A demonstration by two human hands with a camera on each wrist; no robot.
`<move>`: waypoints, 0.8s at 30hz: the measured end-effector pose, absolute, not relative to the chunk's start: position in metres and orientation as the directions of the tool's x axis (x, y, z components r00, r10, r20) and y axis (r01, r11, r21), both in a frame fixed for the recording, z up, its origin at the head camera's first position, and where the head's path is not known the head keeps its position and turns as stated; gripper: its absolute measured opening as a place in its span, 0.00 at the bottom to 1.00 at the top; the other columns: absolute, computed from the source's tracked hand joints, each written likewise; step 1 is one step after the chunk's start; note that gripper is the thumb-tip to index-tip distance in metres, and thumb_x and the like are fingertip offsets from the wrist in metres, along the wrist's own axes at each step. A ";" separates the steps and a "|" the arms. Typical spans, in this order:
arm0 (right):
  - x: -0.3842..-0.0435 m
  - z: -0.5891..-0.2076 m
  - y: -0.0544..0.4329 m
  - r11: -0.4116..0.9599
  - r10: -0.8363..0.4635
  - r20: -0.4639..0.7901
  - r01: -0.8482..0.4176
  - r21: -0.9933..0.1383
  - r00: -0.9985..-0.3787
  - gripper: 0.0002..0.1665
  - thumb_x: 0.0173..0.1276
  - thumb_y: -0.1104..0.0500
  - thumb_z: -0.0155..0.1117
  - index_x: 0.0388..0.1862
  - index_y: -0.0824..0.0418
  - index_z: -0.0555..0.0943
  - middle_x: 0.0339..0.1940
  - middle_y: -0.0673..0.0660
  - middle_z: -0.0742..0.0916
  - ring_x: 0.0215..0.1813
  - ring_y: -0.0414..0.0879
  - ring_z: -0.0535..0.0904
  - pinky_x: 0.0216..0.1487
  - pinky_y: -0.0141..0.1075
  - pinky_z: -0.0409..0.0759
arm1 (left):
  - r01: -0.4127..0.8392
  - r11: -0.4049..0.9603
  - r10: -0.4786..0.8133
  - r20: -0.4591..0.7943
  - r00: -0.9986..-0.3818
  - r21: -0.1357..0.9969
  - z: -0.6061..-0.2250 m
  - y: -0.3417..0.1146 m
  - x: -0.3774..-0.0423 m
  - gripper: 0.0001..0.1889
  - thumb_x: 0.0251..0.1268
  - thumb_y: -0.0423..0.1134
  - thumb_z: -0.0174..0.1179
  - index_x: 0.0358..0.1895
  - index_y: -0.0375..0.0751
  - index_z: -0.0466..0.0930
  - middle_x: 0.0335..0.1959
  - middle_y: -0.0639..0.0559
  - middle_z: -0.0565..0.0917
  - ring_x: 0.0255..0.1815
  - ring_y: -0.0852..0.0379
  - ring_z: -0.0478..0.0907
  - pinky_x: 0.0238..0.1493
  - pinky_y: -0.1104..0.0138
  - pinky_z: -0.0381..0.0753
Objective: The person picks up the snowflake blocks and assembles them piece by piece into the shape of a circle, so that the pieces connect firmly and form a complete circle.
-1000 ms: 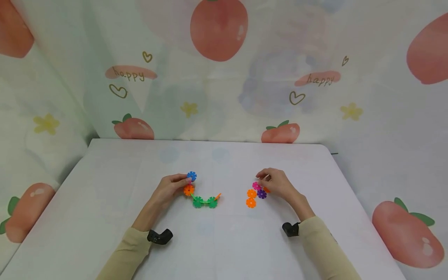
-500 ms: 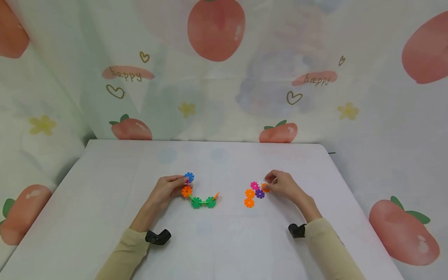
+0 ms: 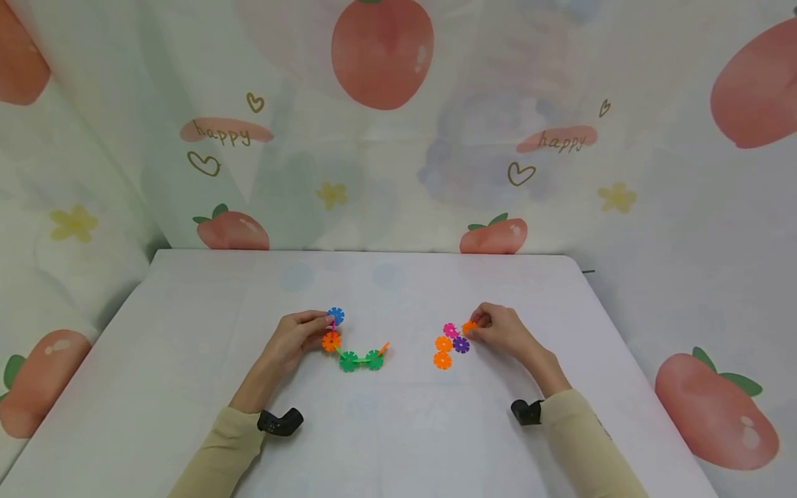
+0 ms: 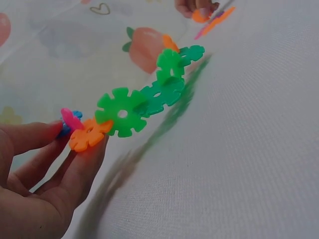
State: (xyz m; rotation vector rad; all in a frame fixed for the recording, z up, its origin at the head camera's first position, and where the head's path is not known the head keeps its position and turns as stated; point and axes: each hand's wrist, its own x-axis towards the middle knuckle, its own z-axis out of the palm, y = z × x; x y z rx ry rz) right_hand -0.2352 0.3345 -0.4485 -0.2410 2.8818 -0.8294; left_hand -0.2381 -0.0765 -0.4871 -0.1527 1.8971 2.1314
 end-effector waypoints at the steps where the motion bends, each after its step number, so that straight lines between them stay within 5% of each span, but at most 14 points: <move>1: -0.235 -0.448 0.334 0.831 -0.187 -0.069 -0.121 -0.543 -0.980 0.14 0.67 0.62 0.73 0.45 0.67 0.81 0.34 0.56 0.85 0.37 0.47 0.79 0.37 0.28 0.81 | -0.280 -0.096 0.138 -0.266 -0.954 0.955 -0.487 -0.076 -0.238 0.15 0.72 0.36 0.65 0.54 0.30 0.84 0.44 0.45 0.89 0.39 0.57 0.86 0.44 0.71 0.88; 8: -0.237 -0.440 0.323 0.784 -0.177 -0.018 -0.130 -0.607 -0.984 0.13 0.67 0.63 0.73 0.46 0.67 0.82 0.32 0.58 0.86 0.32 0.45 0.82 0.33 0.28 0.83 | -0.286 -0.081 0.129 -0.275 -0.953 0.955 -0.487 -0.076 -0.238 0.14 0.72 0.37 0.65 0.54 0.31 0.85 0.46 0.44 0.88 0.41 0.56 0.86 0.47 0.69 0.88; 24: -0.259 -0.440 0.269 0.719 -0.285 -0.022 -0.198 -0.666 -0.958 0.08 0.70 0.64 0.69 0.47 0.61 0.86 0.37 0.56 0.89 0.39 0.47 0.85 0.43 0.34 0.86 | -0.289 -0.092 0.125 -0.277 -0.953 0.953 -0.490 -0.076 -0.239 0.13 0.73 0.35 0.63 0.52 0.30 0.85 0.44 0.44 0.89 0.41 0.56 0.86 0.48 0.68 0.88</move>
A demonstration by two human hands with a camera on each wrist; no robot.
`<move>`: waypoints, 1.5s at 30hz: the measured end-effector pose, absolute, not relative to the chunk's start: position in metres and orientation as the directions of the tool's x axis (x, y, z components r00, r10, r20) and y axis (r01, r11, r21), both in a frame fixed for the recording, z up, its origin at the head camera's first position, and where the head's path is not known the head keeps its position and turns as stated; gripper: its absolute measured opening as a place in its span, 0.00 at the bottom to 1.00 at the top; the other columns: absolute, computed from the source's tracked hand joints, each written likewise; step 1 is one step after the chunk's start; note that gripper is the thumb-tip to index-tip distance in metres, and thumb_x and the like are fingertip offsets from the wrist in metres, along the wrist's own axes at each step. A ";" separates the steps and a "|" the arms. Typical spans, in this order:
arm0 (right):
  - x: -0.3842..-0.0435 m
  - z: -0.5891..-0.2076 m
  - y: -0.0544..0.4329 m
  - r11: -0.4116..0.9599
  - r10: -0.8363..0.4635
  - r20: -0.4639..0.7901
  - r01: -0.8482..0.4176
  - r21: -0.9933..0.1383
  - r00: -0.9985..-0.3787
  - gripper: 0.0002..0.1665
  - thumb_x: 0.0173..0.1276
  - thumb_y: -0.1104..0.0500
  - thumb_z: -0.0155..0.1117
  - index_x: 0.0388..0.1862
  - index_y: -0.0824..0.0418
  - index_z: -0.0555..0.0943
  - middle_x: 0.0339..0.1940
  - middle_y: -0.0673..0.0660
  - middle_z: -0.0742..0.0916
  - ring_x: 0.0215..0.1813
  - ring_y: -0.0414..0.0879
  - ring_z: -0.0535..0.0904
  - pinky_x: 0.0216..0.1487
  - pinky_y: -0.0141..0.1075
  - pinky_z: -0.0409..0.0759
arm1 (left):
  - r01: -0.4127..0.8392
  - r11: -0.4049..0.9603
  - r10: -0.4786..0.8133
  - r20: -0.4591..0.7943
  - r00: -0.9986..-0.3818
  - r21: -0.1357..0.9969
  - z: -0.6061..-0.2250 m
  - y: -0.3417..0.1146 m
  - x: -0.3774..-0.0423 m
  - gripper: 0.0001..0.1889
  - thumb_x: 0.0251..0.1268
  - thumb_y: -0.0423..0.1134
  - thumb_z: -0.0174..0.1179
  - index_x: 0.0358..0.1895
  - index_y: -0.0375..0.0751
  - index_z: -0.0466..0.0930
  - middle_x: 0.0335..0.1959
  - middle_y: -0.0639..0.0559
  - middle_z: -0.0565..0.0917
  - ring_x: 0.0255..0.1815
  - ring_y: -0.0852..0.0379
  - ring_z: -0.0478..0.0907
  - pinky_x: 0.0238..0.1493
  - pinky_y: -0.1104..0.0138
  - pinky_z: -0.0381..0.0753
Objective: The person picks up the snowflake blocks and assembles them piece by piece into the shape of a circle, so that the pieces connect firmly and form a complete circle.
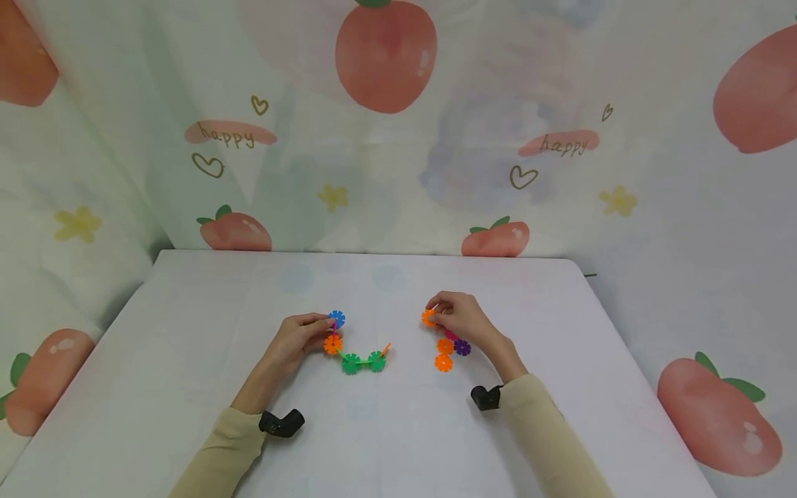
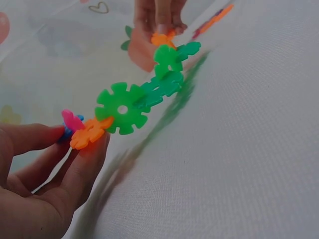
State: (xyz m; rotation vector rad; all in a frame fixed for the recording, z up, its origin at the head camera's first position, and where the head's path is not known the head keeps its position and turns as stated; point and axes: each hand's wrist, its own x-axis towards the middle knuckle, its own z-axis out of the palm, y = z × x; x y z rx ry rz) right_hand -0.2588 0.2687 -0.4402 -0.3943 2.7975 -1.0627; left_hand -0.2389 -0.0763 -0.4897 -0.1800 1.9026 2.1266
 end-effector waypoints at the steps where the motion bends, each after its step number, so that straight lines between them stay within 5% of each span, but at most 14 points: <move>1: -0.260 -0.440 0.265 0.713 -0.291 -0.020 -0.202 -0.672 -0.957 0.08 0.70 0.64 0.69 0.47 0.61 0.86 0.37 0.56 0.89 0.39 0.48 0.86 0.43 0.34 0.87 | -0.290 -0.095 0.126 -0.277 -0.952 0.952 -0.490 -0.076 -0.239 0.13 0.73 0.35 0.63 0.52 0.29 0.85 0.44 0.44 0.89 0.41 0.56 0.86 0.48 0.68 0.88; 26: -0.276 -0.442 0.164 0.538 -0.396 -0.013 -0.220 -0.814 -0.918 0.07 0.71 0.66 0.67 0.46 0.62 0.87 0.42 0.57 0.90 0.40 0.51 0.90 0.46 0.43 0.89 | -0.296 -0.078 0.137 -0.284 -0.949 0.952 -0.494 -0.075 -0.241 0.14 0.72 0.37 0.65 0.52 0.28 0.85 0.46 0.42 0.88 0.41 0.57 0.86 0.44 0.68 0.88; 45: -0.276 -0.444 0.152 0.536 -0.438 0.024 -0.282 -0.796 -0.899 0.05 0.71 0.65 0.69 0.42 0.58 0.89 0.40 0.53 0.92 0.42 0.47 0.89 0.50 0.39 0.88 | -0.306 -0.100 0.181 -0.285 -0.941 0.947 -0.492 -0.071 -0.238 0.14 0.74 0.36 0.63 0.52 0.27 0.85 0.46 0.42 0.89 0.41 0.56 0.87 0.46 0.68 0.88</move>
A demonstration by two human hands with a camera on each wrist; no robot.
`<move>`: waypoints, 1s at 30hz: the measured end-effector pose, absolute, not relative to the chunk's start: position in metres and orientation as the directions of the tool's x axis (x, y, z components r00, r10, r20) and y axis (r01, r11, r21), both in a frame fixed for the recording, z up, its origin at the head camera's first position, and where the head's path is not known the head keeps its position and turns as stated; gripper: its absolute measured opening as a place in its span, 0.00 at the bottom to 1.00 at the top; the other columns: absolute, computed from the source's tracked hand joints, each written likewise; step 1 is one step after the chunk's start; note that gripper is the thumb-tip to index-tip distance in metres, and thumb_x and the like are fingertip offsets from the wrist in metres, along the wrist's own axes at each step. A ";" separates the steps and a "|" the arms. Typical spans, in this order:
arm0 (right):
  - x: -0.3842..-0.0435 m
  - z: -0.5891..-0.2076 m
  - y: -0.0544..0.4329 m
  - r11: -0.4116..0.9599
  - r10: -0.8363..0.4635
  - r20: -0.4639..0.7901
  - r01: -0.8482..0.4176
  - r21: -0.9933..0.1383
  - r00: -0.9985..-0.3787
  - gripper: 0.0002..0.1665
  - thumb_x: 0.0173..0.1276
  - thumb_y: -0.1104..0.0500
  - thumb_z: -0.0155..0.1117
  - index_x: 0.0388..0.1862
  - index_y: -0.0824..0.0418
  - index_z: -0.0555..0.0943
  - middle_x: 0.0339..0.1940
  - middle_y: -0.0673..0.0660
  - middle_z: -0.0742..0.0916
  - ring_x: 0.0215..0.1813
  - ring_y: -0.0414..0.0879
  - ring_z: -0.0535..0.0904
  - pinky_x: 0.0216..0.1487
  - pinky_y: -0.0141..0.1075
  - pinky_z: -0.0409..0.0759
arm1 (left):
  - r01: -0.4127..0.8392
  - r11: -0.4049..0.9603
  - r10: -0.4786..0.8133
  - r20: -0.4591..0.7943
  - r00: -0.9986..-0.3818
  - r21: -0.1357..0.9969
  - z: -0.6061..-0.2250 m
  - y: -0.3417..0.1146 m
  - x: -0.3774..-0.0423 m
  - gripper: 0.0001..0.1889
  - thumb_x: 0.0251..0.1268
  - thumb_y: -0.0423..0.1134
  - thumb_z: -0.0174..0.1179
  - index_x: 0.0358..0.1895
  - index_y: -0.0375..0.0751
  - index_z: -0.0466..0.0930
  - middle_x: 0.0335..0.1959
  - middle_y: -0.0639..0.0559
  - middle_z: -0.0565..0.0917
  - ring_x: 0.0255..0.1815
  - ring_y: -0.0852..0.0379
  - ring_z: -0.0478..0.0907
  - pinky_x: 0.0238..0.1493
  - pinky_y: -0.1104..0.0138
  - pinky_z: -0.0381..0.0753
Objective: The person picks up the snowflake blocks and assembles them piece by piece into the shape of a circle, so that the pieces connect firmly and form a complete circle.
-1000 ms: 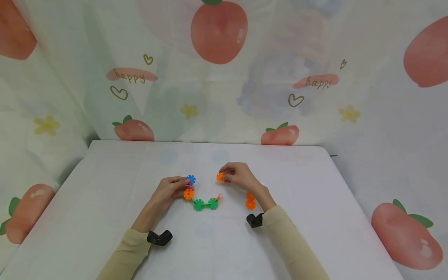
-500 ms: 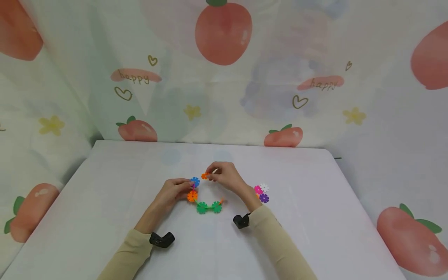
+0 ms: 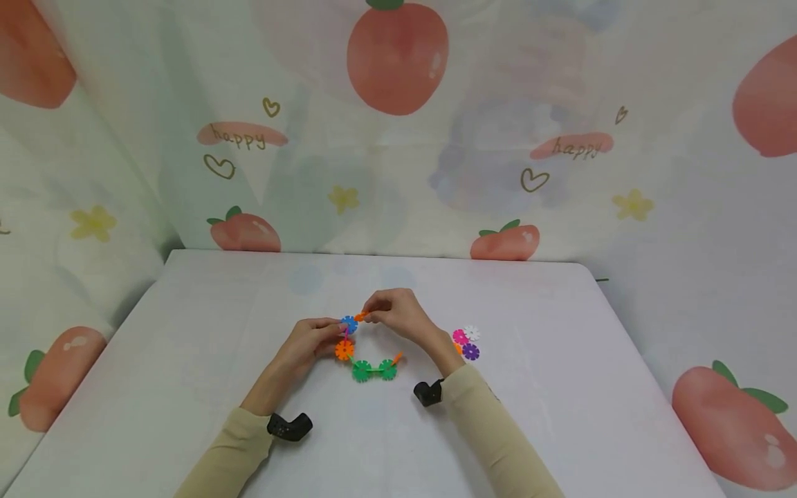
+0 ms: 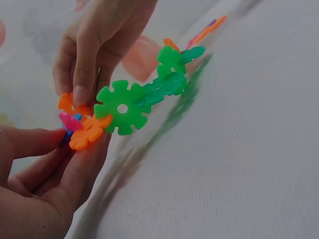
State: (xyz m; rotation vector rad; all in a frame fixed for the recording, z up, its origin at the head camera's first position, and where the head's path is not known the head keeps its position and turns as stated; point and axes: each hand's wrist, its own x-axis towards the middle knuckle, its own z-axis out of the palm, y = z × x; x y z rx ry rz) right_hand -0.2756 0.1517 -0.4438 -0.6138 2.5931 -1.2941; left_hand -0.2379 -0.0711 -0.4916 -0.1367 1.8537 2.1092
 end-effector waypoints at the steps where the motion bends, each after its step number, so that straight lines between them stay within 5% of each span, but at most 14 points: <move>1: -0.275 -0.444 0.152 0.538 -0.436 0.030 -0.288 -0.792 -0.899 0.05 0.70 0.65 0.69 0.41 0.58 0.89 0.40 0.53 0.92 0.42 0.46 0.89 0.49 0.38 0.88 | -0.308 -0.104 0.182 -0.287 -0.941 0.946 -0.491 -0.070 -0.238 0.14 0.74 0.36 0.63 0.52 0.26 0.85 0.46 0.42 0.89 0.41 0.56 0.88 0.46 0.68 0.88; 11: -0.276 -0.443 0.147 0.507 -0.495 0.162 -0.436 -0.744 -0.853 0.05 0.65 0.69 0.73 0.35 0.60 0.92 0.34 0.54 0.93 0.36 0.42 0.89 0.42 0.32 0.87 | -0.291 -0.086 0.171 -0.274 -0.946 0.953 -0.486 -0.064 -0.236 0.14 0.73 0.32 0.61 0.52 0.22 0.84 0.42 0.35 0.90 0.39 0.53 0.90 0.44 0.64 0.89; 21: -0.272 -0.441 0.157 0.545 -0.490 0.156 -0.441 -0.714 -0.858 0.18 0.71 0.64 0.69 0.59 0.63 0.86 0.51 0.60 0.91 0.50 0.50 0.90 0.54 0.42 0.87 | -0.287 -0.153 0.248 -0.245 -0.937 0.945 -0.486 -0.061 -0.236 0.17 0.78 0.36 0.57 0.59 0.24 0.76 0.48 0.39 0.85 0.43 0.53 0.86 0.46 0.65 0.89; 30: -0.263 -0.438 0.196 0.625 -0.453 0.135 -0.421 -0.658 -0.882 0.15 0.71 0.62 0.70 0.55 0.61 0.87 0.48 0.55 0.92 0.45 0.47 0.86 0.52 0.40 0.86 | -0.327 -0.119 0.258 -0.289 -0.922 0.938 -0.487 -0.068 -0.234 0.23 0.79 0.44 0.58 0.61 0.23 0.76 0.43 0.42 0.85 0.40 0.55 0.84 0.43 0.65 0.89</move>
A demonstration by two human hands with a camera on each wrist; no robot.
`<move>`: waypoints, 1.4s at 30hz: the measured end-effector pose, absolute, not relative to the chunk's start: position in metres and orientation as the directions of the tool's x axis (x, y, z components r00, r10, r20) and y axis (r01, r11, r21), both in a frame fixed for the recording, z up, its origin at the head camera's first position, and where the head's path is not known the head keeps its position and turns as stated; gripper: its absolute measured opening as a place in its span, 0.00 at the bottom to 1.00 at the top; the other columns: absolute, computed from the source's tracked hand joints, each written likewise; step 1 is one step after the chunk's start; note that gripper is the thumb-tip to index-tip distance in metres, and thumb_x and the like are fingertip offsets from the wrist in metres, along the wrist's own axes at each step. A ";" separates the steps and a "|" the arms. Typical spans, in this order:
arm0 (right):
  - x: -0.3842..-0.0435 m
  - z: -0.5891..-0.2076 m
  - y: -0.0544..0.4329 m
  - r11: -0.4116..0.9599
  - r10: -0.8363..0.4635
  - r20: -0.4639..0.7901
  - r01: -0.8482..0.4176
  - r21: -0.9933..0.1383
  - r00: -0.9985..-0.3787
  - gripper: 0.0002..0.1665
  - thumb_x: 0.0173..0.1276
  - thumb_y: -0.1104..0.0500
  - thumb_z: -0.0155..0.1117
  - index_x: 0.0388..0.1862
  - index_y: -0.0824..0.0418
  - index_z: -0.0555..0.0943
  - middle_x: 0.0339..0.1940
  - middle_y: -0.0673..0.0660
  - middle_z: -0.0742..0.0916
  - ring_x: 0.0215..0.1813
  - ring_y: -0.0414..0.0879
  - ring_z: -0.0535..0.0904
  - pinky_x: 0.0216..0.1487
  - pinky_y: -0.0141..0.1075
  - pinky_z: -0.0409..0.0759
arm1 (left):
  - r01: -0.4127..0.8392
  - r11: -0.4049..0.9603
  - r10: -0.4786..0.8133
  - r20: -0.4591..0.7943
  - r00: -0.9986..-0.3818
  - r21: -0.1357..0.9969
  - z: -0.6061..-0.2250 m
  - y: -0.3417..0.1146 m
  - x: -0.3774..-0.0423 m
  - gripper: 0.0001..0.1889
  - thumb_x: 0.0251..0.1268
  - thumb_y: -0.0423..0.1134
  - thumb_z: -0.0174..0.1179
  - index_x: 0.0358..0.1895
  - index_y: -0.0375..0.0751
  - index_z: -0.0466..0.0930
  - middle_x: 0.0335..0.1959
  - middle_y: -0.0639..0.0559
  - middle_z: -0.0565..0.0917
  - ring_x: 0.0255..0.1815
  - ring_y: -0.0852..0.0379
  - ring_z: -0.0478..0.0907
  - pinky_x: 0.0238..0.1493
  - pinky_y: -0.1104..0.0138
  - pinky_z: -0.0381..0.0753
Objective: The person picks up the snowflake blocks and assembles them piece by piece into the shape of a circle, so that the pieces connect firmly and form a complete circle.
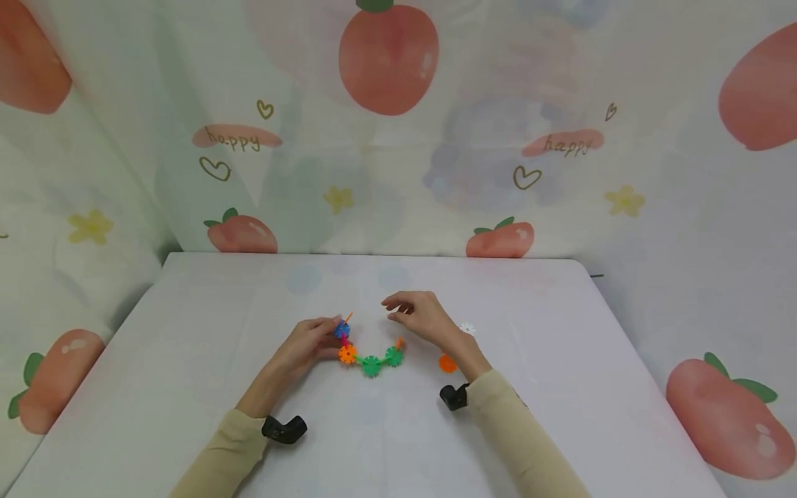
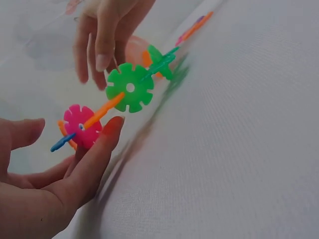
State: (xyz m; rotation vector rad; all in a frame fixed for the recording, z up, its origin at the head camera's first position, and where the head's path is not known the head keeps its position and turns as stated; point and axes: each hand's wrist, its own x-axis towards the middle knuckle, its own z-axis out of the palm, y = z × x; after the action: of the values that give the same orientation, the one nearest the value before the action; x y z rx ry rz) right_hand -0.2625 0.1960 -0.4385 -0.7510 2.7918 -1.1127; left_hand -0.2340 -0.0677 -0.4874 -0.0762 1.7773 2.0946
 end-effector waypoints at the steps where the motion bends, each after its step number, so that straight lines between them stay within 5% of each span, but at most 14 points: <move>1: -0.261 -0.438 0.201 0.633 -0.446 0.131 -0.416 -0.653 -0.886 0.15 0.71 0.62 0.70 0.54 0.61 0.88 0.47 0.54 0.92 0.45 0.46 0.86 0.51 0.39 0.85 | -0.329 -0.118 0.260 -0.290 -0.921 0.937 -0.488 -0.068 -0.234 0.24 0.79 0.43 0.58 0.61 0.23 0.76 0.43 0.43 0.84 0.40 0.55 0.83 0.42 0.66 0.89; 24: -0.245 -0.446 0.291 0.811 -0.311 -0.008 -0.261 -0.523 -0.950 0.13 0.68 0.63 0.70 0.50 0.65 0.86 0.41 0.56 0.89 0.40 0.46 0.81 0.42 0.36 0.81 | -0.309 -0.070 0.263 -0.281 -0.923 0.948 -0.495 -0.075 -0.230 0.24 0.75 0.45 0.62 0.65 0.31 0.77 0.47 0.44 0.84 0.39 0.55 0.83 0.40 0.68 0.88; 42: -0.243 -0.451 0.303 0.847 -0.256 -0.105 -0.171 -0.503 -0.961 0.12 0.65 0.61 0.74 0.42 0.63 0.80 0.37 0.57 0.83 0.38 0.49 0.74 0.38 0.35 0.79 | -0.294 -0.053 0.281 -0.268 -0.922 0.954 -0.492 -0.072 -0.228 0.23 0.76 0.43 0.61 0.67 0.34 0.77 0.47 0.43 0.86 0.40 0.56 0.83 0.42 0.69 0.87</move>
State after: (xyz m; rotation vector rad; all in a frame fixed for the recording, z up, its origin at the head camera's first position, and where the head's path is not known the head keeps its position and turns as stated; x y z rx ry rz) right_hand -0.2427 0.3028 -0.4509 -0.3323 2.8561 -0.7542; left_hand -0.2280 -0.0720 -0.4921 -0.0135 1.8442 2.0307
